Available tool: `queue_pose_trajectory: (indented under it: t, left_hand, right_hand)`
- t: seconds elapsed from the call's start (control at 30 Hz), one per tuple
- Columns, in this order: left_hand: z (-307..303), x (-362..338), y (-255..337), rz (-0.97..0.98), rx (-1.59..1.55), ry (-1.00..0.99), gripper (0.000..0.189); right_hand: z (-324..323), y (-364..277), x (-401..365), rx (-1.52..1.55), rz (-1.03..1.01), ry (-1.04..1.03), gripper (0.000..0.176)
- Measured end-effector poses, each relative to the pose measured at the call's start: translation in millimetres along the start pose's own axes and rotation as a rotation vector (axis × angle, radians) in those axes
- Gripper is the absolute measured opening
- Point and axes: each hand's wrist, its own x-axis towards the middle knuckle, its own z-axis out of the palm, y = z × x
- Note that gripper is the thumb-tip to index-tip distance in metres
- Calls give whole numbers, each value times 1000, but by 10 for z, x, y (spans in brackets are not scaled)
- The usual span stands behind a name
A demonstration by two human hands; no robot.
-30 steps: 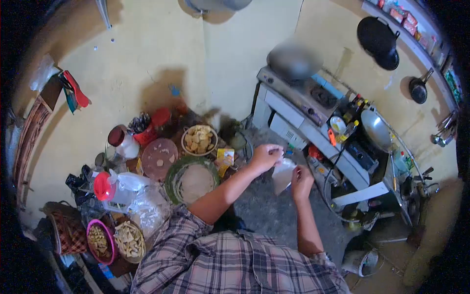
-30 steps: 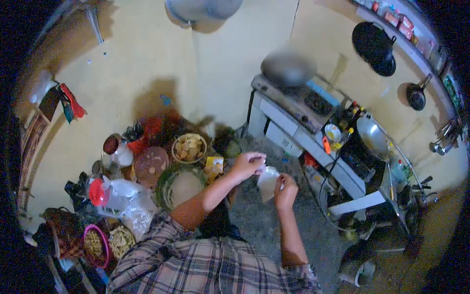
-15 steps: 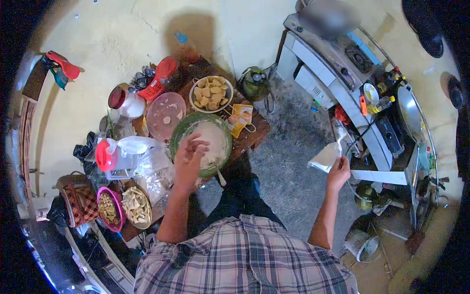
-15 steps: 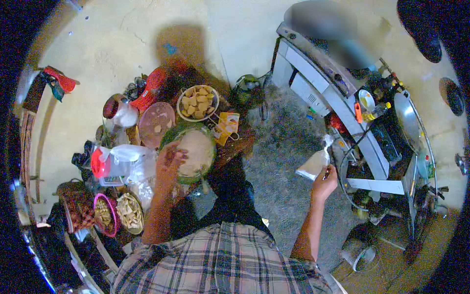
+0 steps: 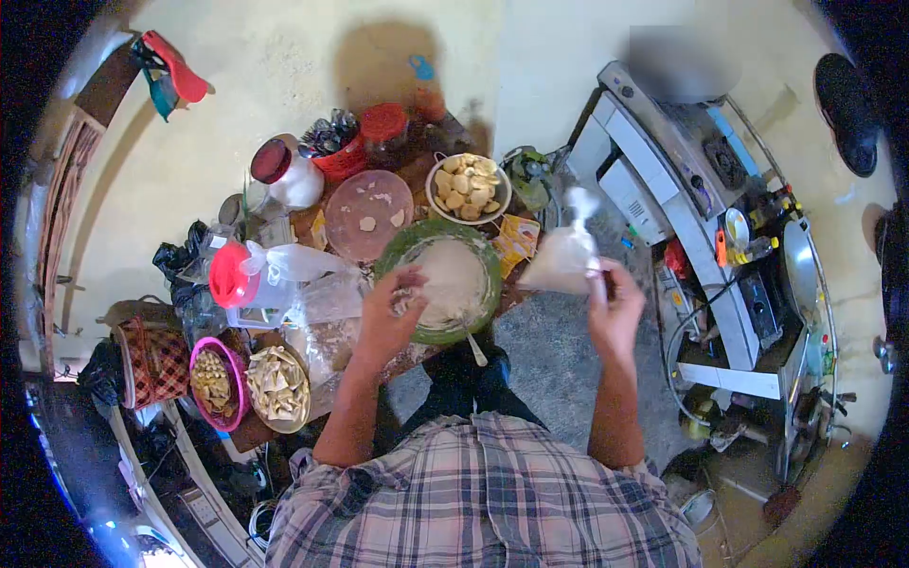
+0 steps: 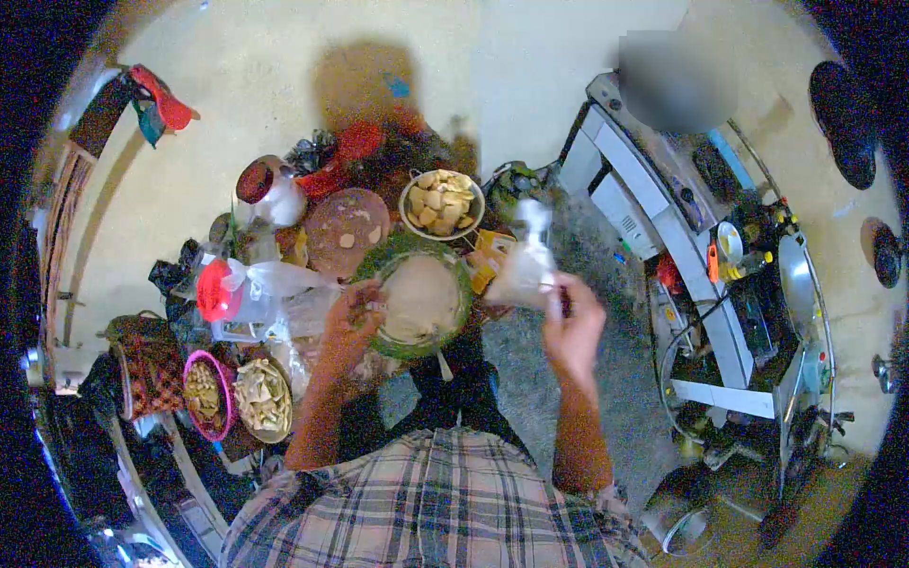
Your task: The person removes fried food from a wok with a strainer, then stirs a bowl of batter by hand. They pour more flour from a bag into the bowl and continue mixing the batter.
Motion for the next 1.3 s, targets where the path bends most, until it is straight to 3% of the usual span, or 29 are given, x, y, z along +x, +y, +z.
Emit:
queue_pose_trajectory:
  t: [0.07, 0.2, 0.27, 0.3, 0.37, 0.47, 0.6, 0.67, 0.8, 0.87, 0.9, 1.03, 1.07, 1.1, 1.13, 1.3]
  left_hand:
    - [-26, 61, 97, 230, 250, 39, 43]
    - [-239, 151, 42, 299, 319, 107, 46]
    - [-374, 135, -164, 344, 329, 241, 34]
    - [-477, 125, -154, 338, 329, 249, 34]
    - [-696, 68, -124, 84, 359, 159, 18]
    - [-854, -29, -185, 2, 96, 319, 13]
    - [-1144, -203, -420, -80, 203, 335, 12]
    - [-1254, -274, -474, -21, 425, 376, 18]
    - [-1504, -302, -757, -172, 265, 420, 18]
    - [-1591, -309, -817, -109, 432, 536, 17]
    - [-1654, -334, -946, -102, 513, 504, 17]
    - [-1733, -450, -1313, -245, 503, 536, 17]
    - [-1749, -471, -1448, -236, 362, 658, 17]
    - [-1763, -442, -1424, -225, 218, 778, 17]
    - [-1796, -435, -1391, -220, 216, 773, 17]
    - [-1963, -314, -1348, -156, 492, 716, 21]
  right_hand:
    - [371, -242, 31, 62, -231, -85, 11]
    - [1110, -659, -61, 160, -226, -304, 12]
    - [1379, -831, -79, 123, -315, -322, 13]
    - [1487, -904, -96, 137, -350, -386, 14]
    - [1726, -973, -156, 185, -433, -444, 15]
    - [1953, -1091, -225, 116, -431, -587, 16]
    - [2200, -1004, -287, 95, -454, -661, 18]
    - [2161, -1063, -247, 167, -266, -646, 19]
    - [1943, -918, -201, 42, -105, -538, 18]
    - [1786, -732, -229, 76, -5, -426, 16]
    - [1709, -654, -251, 71, -1, -421, 16]
    - [1426, -502, -375, -5, 146, -307, 16]
    - [1367, -488, -406, -61, 208, -288, 17]
    - [1308, -439, -435, -62, 210, -282, 17]
    - [1256, -366, -469, -163, 240, -325, 19]
    - [1244, -164, -725, -508, 408, -496, 34]
